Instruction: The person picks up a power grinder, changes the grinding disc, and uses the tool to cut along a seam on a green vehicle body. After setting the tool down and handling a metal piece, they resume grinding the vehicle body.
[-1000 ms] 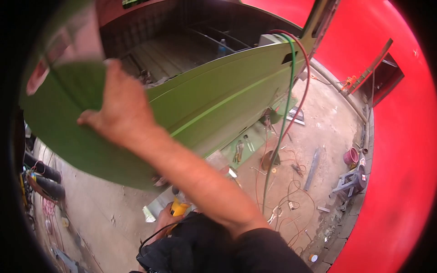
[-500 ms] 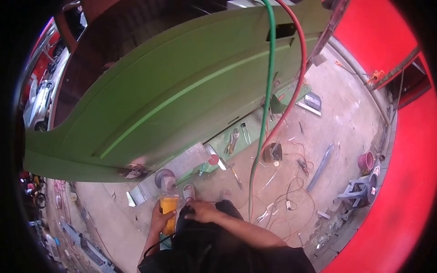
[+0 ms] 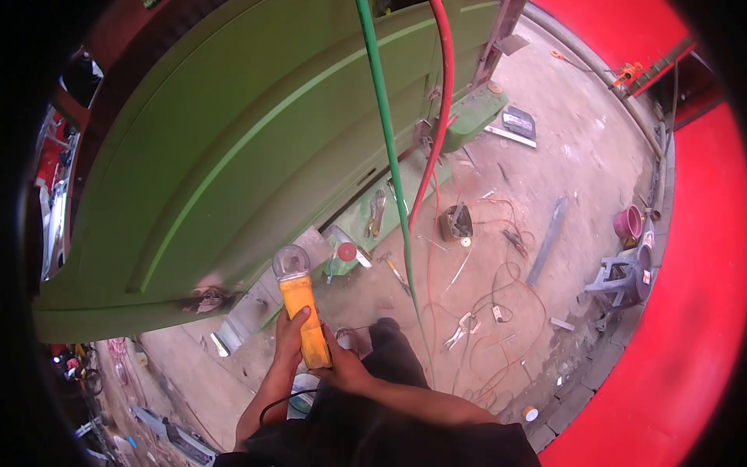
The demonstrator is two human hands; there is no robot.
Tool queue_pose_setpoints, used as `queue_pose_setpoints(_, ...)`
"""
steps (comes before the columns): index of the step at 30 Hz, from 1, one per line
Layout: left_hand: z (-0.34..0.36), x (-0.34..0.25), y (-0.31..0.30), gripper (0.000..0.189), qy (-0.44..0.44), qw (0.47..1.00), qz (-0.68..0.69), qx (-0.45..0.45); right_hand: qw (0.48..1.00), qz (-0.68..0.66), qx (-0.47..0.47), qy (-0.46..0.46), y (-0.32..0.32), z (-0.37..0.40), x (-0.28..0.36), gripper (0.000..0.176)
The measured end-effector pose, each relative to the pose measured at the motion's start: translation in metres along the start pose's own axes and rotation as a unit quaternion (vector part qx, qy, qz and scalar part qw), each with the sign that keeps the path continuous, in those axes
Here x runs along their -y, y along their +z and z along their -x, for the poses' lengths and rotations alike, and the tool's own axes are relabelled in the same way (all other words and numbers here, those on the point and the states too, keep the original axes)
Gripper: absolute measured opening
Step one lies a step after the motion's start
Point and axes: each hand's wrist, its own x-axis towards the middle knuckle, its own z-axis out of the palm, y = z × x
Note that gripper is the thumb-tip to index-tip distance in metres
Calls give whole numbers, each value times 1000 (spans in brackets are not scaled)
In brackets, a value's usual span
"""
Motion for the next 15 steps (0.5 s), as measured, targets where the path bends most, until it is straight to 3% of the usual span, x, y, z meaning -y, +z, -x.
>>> queue_pose_setpoints(4, 5, 8, -3, 42, 0, 1000, -1, 11, 998, 14, -24, 49, 15, 12, -5, 114)
queue_pose_setpoints(6, 11, 12, -10, 42, 10, 999, -13, 35, 996, -22, 12, 85, 24, 17, 1, 112)
queue_pose_setpoints(8, 18, 15, -20, 43, 25, 998, -38, 41, 998, -34, -19, 53, 38, 23, 0, 112)
queue_pose_setpoints(10, 25, 14, -33, 45, 19, 997, -49, 63, 994, -48, 46, 88, 48, 30, 2, 112)
queue_pose_setpoints(11, 27, 14, -40, 46, 28, 994, -72, 82, 994, -46, 29, 95, 51, 33, 8, 112)
queue_pose_setpoints(13, 30, 14, -57, 52, 49, 982, -140, 113, 991, -27, 73, 108, 54, 41, 18, 98)
queue_pose_setpoints(14, 32, 14, -65, 52, 48, 981, -141, 129, 991, -24, 58, 114, 55, 45, 20, 98)
queue_pose_setpoints(15, 35, 15, -73, 55, 48, 971, -191, 138, 995, 0, 40, 87, 55, 50, 21, 87)
